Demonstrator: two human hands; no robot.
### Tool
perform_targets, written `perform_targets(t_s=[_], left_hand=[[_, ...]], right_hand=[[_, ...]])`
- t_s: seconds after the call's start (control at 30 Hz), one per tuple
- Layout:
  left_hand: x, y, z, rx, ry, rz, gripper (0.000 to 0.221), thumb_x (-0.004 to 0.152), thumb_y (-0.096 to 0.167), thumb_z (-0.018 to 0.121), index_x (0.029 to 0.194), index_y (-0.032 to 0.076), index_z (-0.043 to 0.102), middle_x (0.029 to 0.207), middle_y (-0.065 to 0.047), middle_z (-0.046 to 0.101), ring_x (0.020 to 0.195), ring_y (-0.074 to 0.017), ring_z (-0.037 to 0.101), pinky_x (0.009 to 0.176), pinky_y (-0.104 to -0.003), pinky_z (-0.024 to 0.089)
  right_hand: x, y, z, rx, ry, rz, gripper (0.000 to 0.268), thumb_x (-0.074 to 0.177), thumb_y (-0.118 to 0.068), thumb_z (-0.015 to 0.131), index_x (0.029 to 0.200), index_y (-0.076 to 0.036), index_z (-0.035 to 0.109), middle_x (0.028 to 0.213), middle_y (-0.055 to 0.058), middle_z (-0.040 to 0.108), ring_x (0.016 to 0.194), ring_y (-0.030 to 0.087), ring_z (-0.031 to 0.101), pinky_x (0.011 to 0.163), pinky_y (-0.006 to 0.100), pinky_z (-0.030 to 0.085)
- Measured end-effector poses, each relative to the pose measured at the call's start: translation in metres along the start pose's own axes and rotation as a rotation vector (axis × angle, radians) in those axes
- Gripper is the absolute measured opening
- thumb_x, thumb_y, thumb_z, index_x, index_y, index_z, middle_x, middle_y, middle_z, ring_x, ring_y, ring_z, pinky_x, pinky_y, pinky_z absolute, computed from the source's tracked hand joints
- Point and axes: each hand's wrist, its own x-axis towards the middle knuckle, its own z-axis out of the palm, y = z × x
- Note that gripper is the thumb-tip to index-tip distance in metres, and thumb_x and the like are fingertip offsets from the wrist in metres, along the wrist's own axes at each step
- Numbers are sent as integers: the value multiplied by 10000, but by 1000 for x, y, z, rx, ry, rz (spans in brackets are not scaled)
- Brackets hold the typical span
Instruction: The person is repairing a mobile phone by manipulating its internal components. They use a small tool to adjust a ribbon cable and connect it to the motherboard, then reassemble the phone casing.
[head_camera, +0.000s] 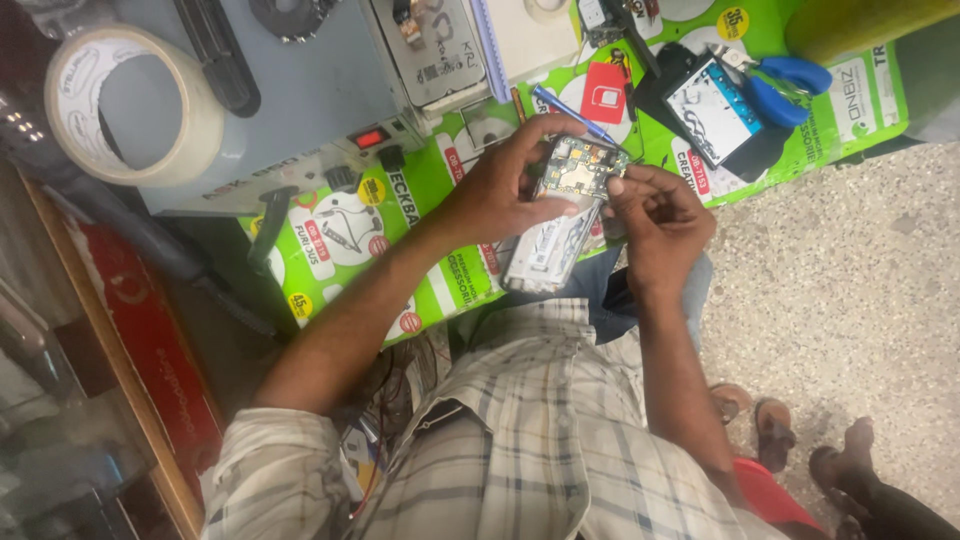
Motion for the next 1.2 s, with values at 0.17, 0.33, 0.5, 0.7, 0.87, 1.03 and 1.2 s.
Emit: perform_targets(t_s=[0.17,0.33,0.5,0.7,0.87,1.03,1.2], left_hand=[[1,2,1,60,-8,29,573,964,75,797,1441,151,488,1276,-86,716,1099,-163,744,859,-297,656],[0,5,0,106,-50,44,518,1007,109,756,1440,155,475,1285,-62,715,1043,-136,764,815,-284,647],[-1,10,0,58,-65,31,442,1050,115,686,1438,145,477,1276,-56,701,1088,-127,734,901,-293,626],[2,3,3,-46,-41,4,312,1065,79,624,1369,77,552,1256,-51,677,1050,-88,687,879,-273,601],[0,-2,6,-46,-4,17,284,1049,39,608,1332,46,581,1231,-43,677,973,-72,677,823,-250,593],[2,-3,6,-14,-10,-5,254,1023,39,620,1276,25,612,1186,-45,697,846,-49,679,747,-241,588],[4,-9,3,-7,38,-62,152,997,80,684,1123,-1,710,922,-62,745,813,-83,680,718,-252,545]], right_hand=[[-2,12,2,1,0,-106,249,933,28,814,1144,53,685,964,106,754,834,115,714,753,243,600],[-3,5,3,3,-38,-131,265,932,66,822,1125,45,641,974,62,701,803,109,689,705,244,592],[5,-17,-4,30,-163,82,375,888,38,787,1235,12,648,966,4,674,696,86,662,587,223,551],[12,-12,-17,-3,-310,143,228,982,-16,748,1194,53,699,881,70,716,703,96,646,617,236,537],[11,-8,-19,44,-285,135,192,983,-9,739,1164,49,711,861,70,716,687,105,645,610,240,530],[4,-9,-14,78,-227,110,185,939,17,781,1113,54,735,839,68,720,655,104,625,593,229,501],[0,-11,-1,-9,-250,94,204,934,-16,799,1122,45,750,841,35,719,681,74,615,628,210,507]])
